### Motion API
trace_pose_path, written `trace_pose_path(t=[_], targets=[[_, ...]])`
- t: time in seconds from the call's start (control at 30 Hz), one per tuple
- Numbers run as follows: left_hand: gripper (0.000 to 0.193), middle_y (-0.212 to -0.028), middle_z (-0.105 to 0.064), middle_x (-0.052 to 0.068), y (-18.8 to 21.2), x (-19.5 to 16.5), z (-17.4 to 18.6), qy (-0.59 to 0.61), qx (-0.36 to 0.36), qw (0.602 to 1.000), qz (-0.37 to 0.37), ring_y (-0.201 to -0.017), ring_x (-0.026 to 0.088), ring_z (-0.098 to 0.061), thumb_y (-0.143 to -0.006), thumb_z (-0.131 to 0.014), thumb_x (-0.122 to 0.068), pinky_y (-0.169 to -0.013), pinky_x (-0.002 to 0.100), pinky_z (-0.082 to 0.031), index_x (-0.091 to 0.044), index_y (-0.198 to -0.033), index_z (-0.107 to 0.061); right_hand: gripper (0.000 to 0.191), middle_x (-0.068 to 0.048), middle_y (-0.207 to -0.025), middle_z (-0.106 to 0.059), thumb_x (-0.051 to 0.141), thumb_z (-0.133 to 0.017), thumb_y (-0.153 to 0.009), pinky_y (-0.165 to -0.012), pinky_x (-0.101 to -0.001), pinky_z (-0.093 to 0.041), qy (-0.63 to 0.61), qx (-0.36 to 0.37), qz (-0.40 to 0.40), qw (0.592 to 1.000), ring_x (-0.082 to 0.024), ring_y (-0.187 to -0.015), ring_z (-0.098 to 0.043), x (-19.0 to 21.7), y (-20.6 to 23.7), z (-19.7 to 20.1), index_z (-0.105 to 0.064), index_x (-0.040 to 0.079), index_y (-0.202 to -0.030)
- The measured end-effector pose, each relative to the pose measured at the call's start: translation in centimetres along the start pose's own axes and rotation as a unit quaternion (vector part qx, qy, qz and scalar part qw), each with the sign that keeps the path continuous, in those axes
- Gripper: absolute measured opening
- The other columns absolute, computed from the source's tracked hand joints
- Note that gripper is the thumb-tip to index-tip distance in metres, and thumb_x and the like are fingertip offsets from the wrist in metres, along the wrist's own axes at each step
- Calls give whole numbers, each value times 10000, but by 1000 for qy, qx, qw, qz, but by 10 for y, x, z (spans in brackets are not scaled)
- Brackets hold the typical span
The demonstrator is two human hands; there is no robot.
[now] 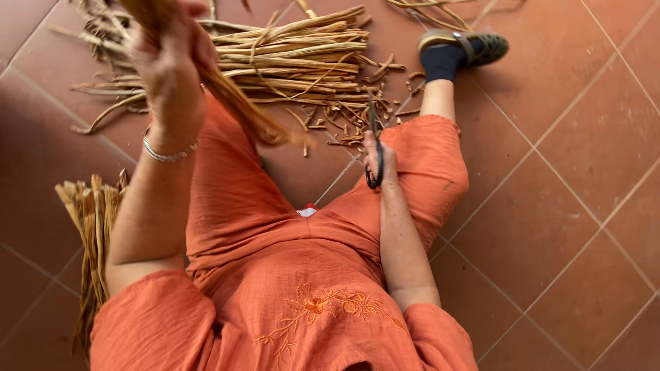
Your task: The person sits on a tiled floor sorting through bundles of dried plant stalks, using scissors to trim off root ends and unwanted pieces, letting the cut scraps fall beside them, and placing the trimmed stalks into a pile.
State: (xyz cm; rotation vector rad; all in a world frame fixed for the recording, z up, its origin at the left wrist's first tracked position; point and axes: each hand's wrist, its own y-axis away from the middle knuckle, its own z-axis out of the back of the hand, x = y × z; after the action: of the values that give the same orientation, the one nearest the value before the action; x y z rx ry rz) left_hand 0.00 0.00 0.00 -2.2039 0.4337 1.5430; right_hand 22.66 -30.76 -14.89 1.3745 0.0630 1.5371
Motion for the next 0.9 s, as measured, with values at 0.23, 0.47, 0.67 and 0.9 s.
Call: trace_pose_path(t=[0.23,0.47,0.67,0.9], targets=[[323,-808,-535,56,-45,-61,164,-138,-405,898,-100,-618,158,-483,-1192,-553,-322,-559,311,-399,-11,-1131,-608,743,-7,-608,-610,721,-568,-934,-444,-244,-418,20,7,42,999,-77,-474,-541,46,-63,12,-726,3,-1040],[463,-925,-495,69,155,-109,234,-142,-382,900,-154,-673,186,-440,-1156,-535,-469,-608,338,-391,-11,-1095,-506,706,12,-621,-631,717,-596,-919,-441,-249,-430,73,15,68,995,-79,-486,-558,26,-65,-5,-718,29,-1020],[571,-856,-601,57,363,-87,267,-85,-646,752,-102,-651,168,-602,-1018,-596,-600,-613,335,-592,-41,-1109,-526,695,9,-616,-627,718,-601,-920,-451,-252,-435,99,12,96,990,-81,-495,-565,-12,-43,-34,-710,35,-992],[503,-790,-613,74,450,-53,344,70,-824,559,-56,-602,142,-578,-963,-619,-567,-639,335,-657,-70,-1024,-568,685,5,-609,-623,720,-606,-920,-462,-256,-441,129,-6,79,989,-84,-506,-572,-19,-41,-64,-702,43,-958]])
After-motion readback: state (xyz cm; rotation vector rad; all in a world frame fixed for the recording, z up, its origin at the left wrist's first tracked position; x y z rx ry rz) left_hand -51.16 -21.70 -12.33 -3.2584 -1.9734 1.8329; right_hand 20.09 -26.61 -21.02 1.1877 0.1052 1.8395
